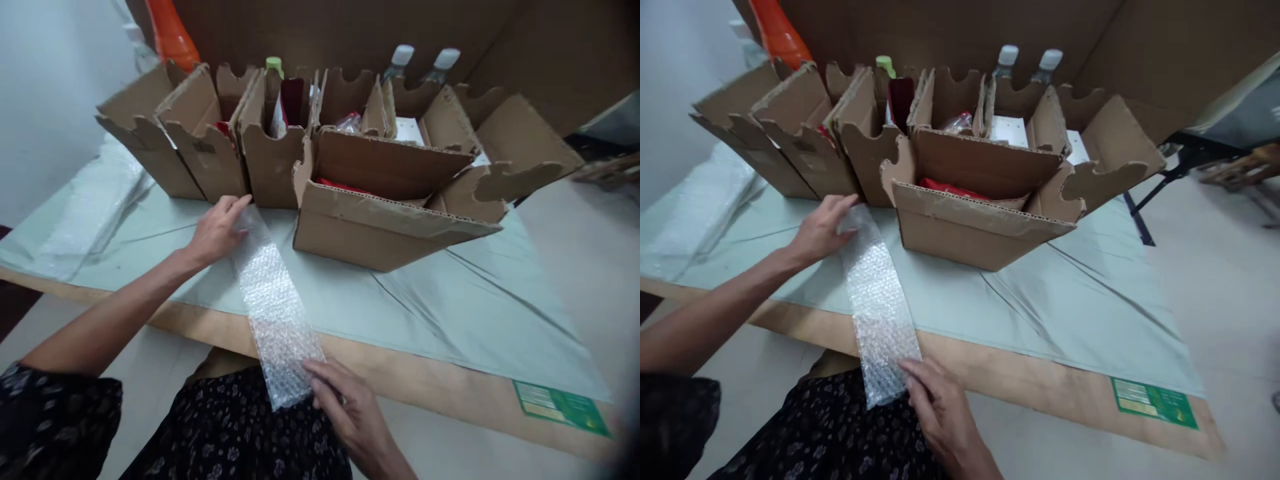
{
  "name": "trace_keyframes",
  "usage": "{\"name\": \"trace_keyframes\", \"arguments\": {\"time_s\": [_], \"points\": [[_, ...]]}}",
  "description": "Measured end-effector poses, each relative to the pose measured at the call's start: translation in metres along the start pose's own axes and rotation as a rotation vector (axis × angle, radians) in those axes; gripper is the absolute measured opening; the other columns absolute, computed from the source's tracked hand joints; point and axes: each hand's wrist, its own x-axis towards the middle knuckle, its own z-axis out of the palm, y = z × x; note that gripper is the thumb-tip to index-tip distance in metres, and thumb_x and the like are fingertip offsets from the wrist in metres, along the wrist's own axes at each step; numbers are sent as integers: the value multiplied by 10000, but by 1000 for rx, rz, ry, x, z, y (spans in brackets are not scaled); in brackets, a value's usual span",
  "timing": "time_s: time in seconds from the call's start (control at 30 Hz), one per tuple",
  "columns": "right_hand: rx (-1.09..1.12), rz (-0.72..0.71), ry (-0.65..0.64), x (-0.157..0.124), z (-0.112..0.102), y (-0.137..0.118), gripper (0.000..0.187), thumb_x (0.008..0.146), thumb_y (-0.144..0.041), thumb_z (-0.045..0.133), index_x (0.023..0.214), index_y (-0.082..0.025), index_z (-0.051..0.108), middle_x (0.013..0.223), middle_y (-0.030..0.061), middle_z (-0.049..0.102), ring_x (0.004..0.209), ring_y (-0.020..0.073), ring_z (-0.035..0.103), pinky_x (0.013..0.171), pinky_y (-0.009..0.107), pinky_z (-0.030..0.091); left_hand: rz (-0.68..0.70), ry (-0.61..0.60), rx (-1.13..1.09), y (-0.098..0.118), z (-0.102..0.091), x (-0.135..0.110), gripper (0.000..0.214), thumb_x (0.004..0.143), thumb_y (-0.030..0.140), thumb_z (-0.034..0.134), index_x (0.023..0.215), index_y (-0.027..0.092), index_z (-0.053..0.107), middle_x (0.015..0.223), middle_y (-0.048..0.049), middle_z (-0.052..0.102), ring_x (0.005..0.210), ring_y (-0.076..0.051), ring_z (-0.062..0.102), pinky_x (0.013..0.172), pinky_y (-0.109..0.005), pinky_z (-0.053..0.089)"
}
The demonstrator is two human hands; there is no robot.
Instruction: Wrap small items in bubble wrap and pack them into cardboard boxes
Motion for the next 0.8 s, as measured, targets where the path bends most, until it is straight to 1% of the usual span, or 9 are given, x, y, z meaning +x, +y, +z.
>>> {"name": "trace_keyframes", "arguments": {"time_s": [0.07, 0.13, 0.2, 0.3, 0.4, 0.47, 0.57, 0.67, 0.8], "points": [[72, 116, -41, -6, 21, 1, 344, 1002, -422, 562, 1250, -284, 756, 955, 67, 759, 736, 181, 713, 707, 332, 615, 66, 94, 12, 10, 5, -7, 650, 845, 202, 649, 1480, 141, 528, 1527, -217, 508, 1396, -396, 484, 1153, -604, 369], [106, 211, -92, -13, 33, 2, 402, 969, -477, 612, 1306, -291, 724, 969, 70, 764, 789, 200, 719, 742, 354, 605, 150, 112, -78, 16, 4, -35, 554, 873, 208, 617, 1425, 165, 579, 1537, -191, 521, 1430, -381, 459, 1184, -643, 319], [165, 255, -132, -14, 37, 0, 460, 935, -523, 654, 1323, -283, 708, 962, 73, 773, 858, 223, 727, 799, 378, 593, 243, -3, -279, 19, -3, -79, 514, 879, 198, 582, 1392, 215, 613, 1482, -143, 592, 1410, -346, 498, 1181, -645, 349], [314, 250, -147, -3, 34, -11, 498, 918, -569, 674, 1299, -251, 703, 918, 77, 787, 839, 210, 728, 799, 362, 580, 284, -298, -619, 23, -18, -150, 663, 837, 285, 664, 1488, 299, 544, 1495, -113, 598, 1410, -349, 520, 1164, -617, 418], [400, 180, -118, 20, 31, -24, 480, 899, -569, 707, 1240, -230, 715, 846, 73, 785, 730, 172, 699, 708, 309, 566, 206, -326, -722, 36, -17, -193, 921, 725, 413, 837, 1556, 299, 457, 1547, -143, 548, 1428, -389, 503, 1154, -600, 441], [414, 118, -78, 34, 32, -31, 456, 894, -556, 721, 1207, -225, 721, 820, 70, 777, 698, 162, 687, 679, 291, 563, 136, -175, -705, 48, -6, -200, 799, 773, 347, 810, 1509, 268, 509, 1447, -148, 633, 1349, -351, 578, 1115, -541, 482], [395, 60, 41, 44, 34, -36, 483, 902, -513, 727, 1302, -249, 667, 954, 87, 781, 731, 170, 711, 653, 287, 579, -15, 38, -692, 62, 13, -187, 303, 897, 201, 613, 1185, 213, 704, 1035, -94, 763, 971, -244, 703, 896, -399, 553], [261, 19, 211, 47, 25, -34, 587, 909, -451, 732, 1444, -292, 549, 1078, 91, 764, 800, 194, 742, 683, 316, 616, -157, 42, -744, 62, 15, -168, 133, 895, 196, 579, 802, 189, 674, 697, -19, 641, 651, -168, 579, 638, -303, 472], [-35, -34, 370, 67, 2, -26, 518, 876, -509, 722, 1314, -245, 638, 1148, 113, 762, 900, 234, 755, 752, 344, 626, -138, -4, -886, 56, 4, -163, 98, 875, 179, 585, 819, 180, 665, 727, -16, 646, 664, -151, 581, 626, -277, 448]]}}
